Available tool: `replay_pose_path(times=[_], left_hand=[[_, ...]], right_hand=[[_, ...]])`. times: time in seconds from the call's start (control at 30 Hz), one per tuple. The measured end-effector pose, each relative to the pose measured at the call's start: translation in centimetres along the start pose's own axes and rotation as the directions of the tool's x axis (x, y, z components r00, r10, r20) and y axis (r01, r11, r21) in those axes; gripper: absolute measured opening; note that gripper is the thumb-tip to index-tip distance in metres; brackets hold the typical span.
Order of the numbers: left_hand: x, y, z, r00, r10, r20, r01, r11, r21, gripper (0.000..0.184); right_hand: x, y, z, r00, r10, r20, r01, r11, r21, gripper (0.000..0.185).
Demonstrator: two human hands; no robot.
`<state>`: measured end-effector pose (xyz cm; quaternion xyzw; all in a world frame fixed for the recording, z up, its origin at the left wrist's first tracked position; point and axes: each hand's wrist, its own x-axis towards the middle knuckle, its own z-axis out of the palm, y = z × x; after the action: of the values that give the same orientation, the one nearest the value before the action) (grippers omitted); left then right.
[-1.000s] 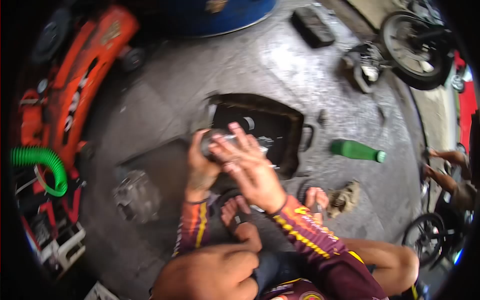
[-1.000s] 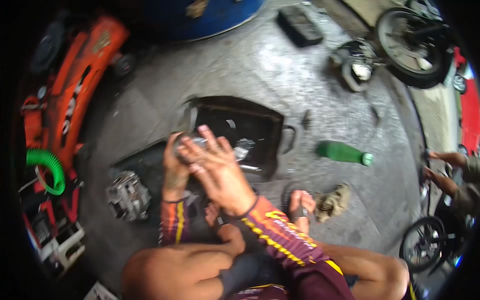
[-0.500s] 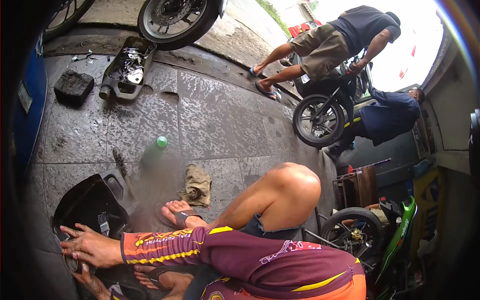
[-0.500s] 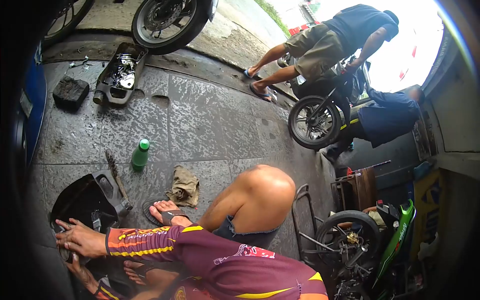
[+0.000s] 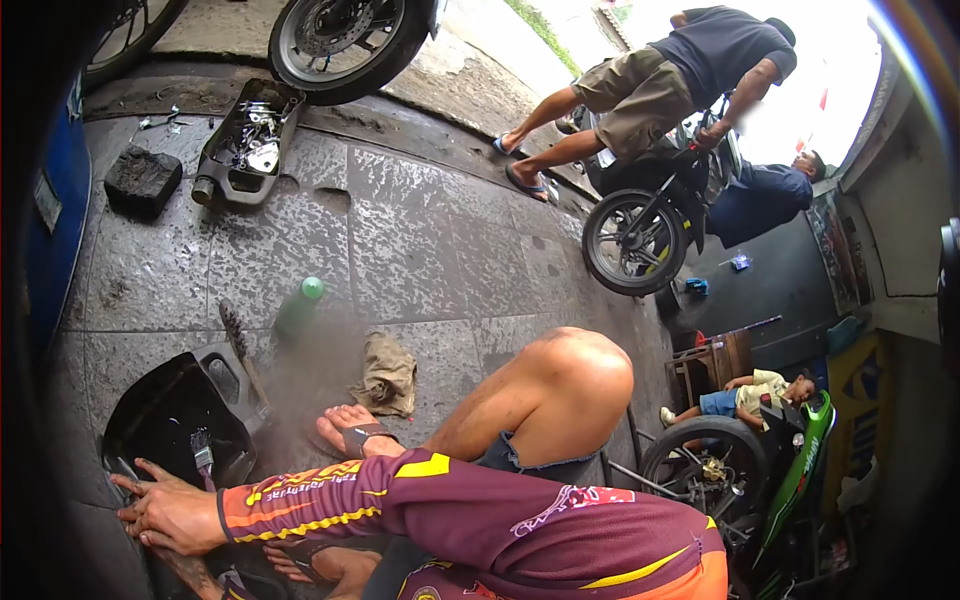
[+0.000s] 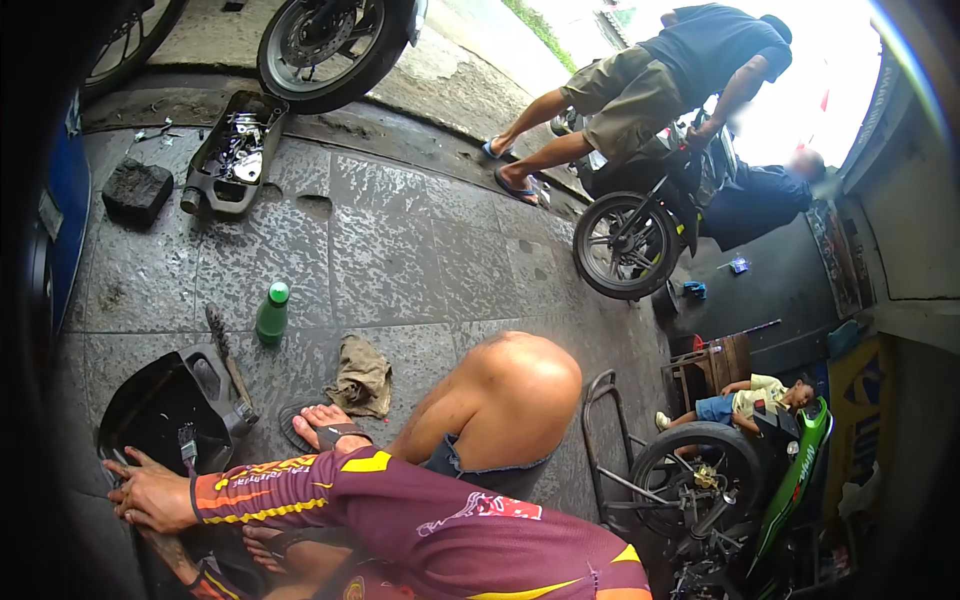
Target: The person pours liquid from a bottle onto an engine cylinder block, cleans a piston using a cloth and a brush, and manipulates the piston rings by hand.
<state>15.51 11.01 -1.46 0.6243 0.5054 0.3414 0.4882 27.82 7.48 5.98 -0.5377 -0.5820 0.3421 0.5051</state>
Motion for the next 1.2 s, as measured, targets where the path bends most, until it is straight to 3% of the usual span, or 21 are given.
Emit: replay_pose_path(times=[0.1,0.13,0.3,0.37,0.53,0.57,0.67,0.73,0.87,1.03,1.2], left_hand=[[0.2,-0.1,1.4,1.0,-0.005,0.028,0.005,1.0,-0.002,0.064],[0.3,-0.1,1.7,0.999,-0.004,0.035,0.004,1.0,-0.001,0.064],[0.2,-0.2,2.1,0.999,-0.009,0.034,0.008,1.0,0.019,0.063],[0.1,-0.1,2.1,0.999,-0.006,0.037,0.005,1.0,0.027,0.062],[0.3,-0.1,2.0,1.0,0.005,0.026,-0.006,0.999,0.041,0.06],[0.2,-0.2,2.1,1.0,0.003,0.028,-0.005,0.999,0.042,0.06],[0.0,-0.3,1.9,1.0,0.003,0.016,-0.004,0.999,0.048,0.059],[0.2,-0.2,1.7,1.0,0.014,0.016,-0.014,0.998,0.058,0.059],[0.1,-0.4,1.5,1.0,0.014,0.001,-0.014,0.997,0.07,0.058],[0.2,-0.6,0.8,1.0,0.024,-0.004,-0.023,0.996,0.087,0.056],[0.0,-0.9,0.3,0.999,0.028,-0.021,-0.026,0.994,0.109,0.055]], right_hand=[[0.7,0.9,0.1,0.998,0.049,0.044,-0.051,0.998,0.031,0.024],[1.3,0.7,0.5,0.982,0.188,0.001,-0.187,0.977,0.103,0.026],[-1.5,0.1,-1.9,0.996,0.082,0.035,-0.083,0.996,0.014,0.029],[-0.9,0.0,-2.4,0.986,0.148,0.083,-0.151,0.988,0.024,0.026],[-1.6,-0.7,-2.5,0.99,0.138,0.035,-0.138,0.99,-0.011,0.028],[-2.0,-2.5,-3.7,0.981,0.151,0.125,-0.154,0.988,0.016,0.03],[-1.3,-1.3,-3.4,0.979,0.188,0.084,-0.191,0.981,0.034,0.031],[0.1,-1.4,-4.4,0.955,0.253,0.154,-0.253,0.967,-0.021,0.033],[-1.5,-2.4,-3.3,0.98,0.184,0.076,-0.181,0.983,-0.041,0.032],[0.1,-1.1,-3.6,0.961,0.268,0.065,-0.267,0.963,-0.028,0.032],[-2.1,-3.3,-4.0,0.971,0.227,0.074,-0.228,0.974,-0.005,0.032]])
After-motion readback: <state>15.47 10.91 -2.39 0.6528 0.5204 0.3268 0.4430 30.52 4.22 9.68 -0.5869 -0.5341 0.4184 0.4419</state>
